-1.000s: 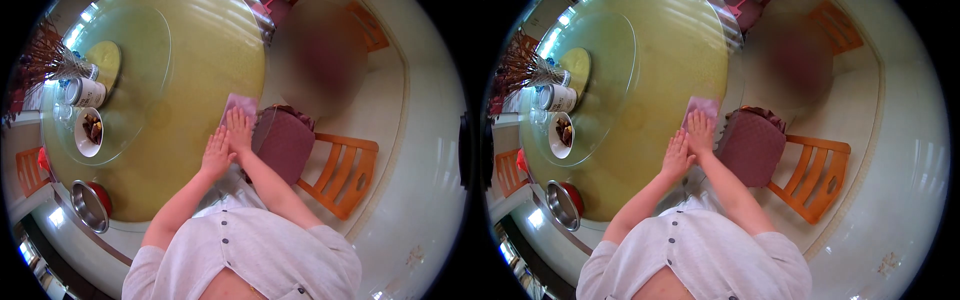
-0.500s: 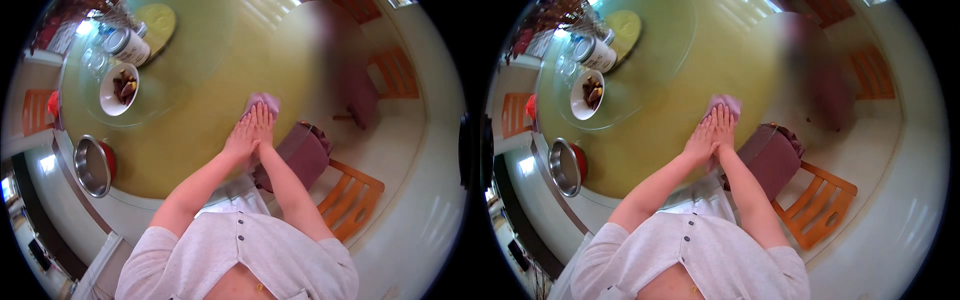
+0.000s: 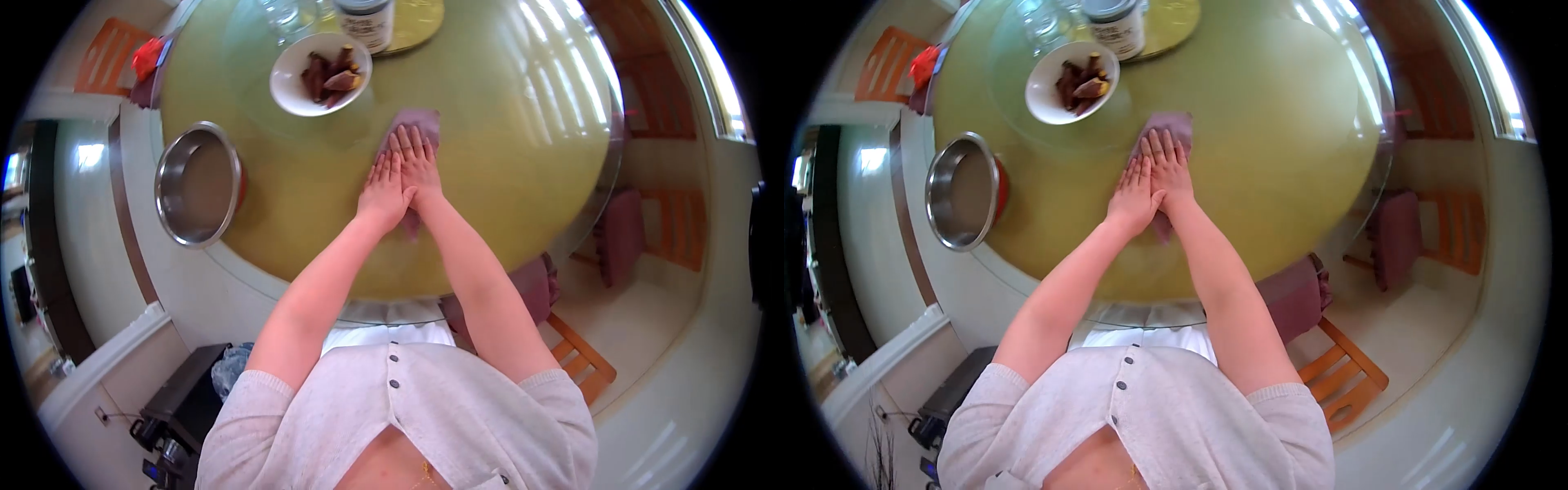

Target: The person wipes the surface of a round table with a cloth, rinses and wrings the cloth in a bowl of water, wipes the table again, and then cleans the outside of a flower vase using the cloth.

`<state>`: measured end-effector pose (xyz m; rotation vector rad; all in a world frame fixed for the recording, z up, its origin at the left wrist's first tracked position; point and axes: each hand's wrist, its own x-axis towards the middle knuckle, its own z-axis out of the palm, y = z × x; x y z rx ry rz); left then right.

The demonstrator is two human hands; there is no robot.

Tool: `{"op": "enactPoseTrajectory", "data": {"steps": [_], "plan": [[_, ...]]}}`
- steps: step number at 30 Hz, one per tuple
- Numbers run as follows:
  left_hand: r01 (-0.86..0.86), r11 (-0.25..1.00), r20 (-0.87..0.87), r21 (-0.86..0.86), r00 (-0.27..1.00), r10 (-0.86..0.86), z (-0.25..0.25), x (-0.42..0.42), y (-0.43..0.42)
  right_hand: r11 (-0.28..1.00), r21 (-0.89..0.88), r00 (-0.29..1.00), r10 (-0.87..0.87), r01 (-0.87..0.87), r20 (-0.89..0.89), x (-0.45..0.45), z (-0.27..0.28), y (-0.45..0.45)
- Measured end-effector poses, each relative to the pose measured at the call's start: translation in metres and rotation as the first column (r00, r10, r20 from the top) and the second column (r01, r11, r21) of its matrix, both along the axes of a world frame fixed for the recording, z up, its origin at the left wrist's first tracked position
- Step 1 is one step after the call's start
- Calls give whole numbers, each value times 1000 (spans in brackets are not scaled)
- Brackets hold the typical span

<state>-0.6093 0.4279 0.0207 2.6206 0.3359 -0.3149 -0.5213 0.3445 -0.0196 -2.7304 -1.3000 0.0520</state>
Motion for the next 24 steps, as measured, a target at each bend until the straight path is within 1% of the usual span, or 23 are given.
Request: {"op": "enactPoseTrajectory", "data": {"steps": [2, 4, 6, 8, 10, 12, 14, 15, 16, 17, 18, 19, 20, 21, 22, 23, 24], "plan": [[-59, 998, 36, -5, 998, 59, -1, -23, 13, 998, 1, 998, 56, -56, -28, -17, 7, 20], [-114, 994, 19, 3, 993, 114, 1, -49, 28, 994, 3, 993, 105, -105, -54, -38, 11, 39], [-162, 987, 1, 14, 987, 162, 4, -76, 43, 980, -28, 980, 197, -198, -40, -61, 12, 61], [-238, 971, 5, -2, 971, 238, 4, -103, 58, 973, -35, 972, 227, -229, -56, -84, 14, 82], [-273, 962, 16, 2, 962, 273, 3, -131, 73, 954, -6, 950, 297, -299, -90, -108, 15, 103], [-307, 952, 24, 4, 952, 307, 3, -161, 86, 945, -1, 940, 326, -328, -97, -134, 14, 120], [-357, 933, 29, -34, 933, 358, 5, -190, 96, 926, -75, 928, 367, -371, -55, -164, 13, 134], [-364, 931, 29, -34, 931, 365, 6, -205, 99, 919, -39, 917, 387, -392, -99, -177, 13, 139], [-373, 928, 65, -10, 926, 373, 9, -218, 102, 917, -40, 915, 392, -397, -96, -187, 16, 142], [-380, 925, 103, 13, 920, 377, 10, -226, 106, 916, 19, 898, 396, -400, -192, -196, 20, 144], [-382, 924, 106, 9, 920, 379, 8, -229, 110, 916, 76, 871, 399, -395, -288, -203, 23, 145], [-339, 937, 186, -79, 919, 348, 12, -226, 115, 935, 96, 848, 351, -342, -398, -205, 27, 146], [-287, 944, 269, -163, 908, 322, 14, -221, 119, 936, 88, 851, 348, -342, -393, -204, 26, 141], [-287, 943, 279, -168, 904, 325, 13, -212, 122, 958, 177, 850, 282, -225, -445, -199, 26, 133], [-223, 959, 286, -175, 920, 266, 11, -202, 123, 961, 256, 835, 223, -102, -503, -195, 25, 125], [-158, 971, 290, -181, 934, 206, 6, -193, 123, 979, 98, 905, 202, -178, -373, -192, 33, 118], [-160, 970, 296, -183, 932, 210, 2, -184, 126, 979, 95, 907, 205, -182, -368, -192, 40, 115]]}}
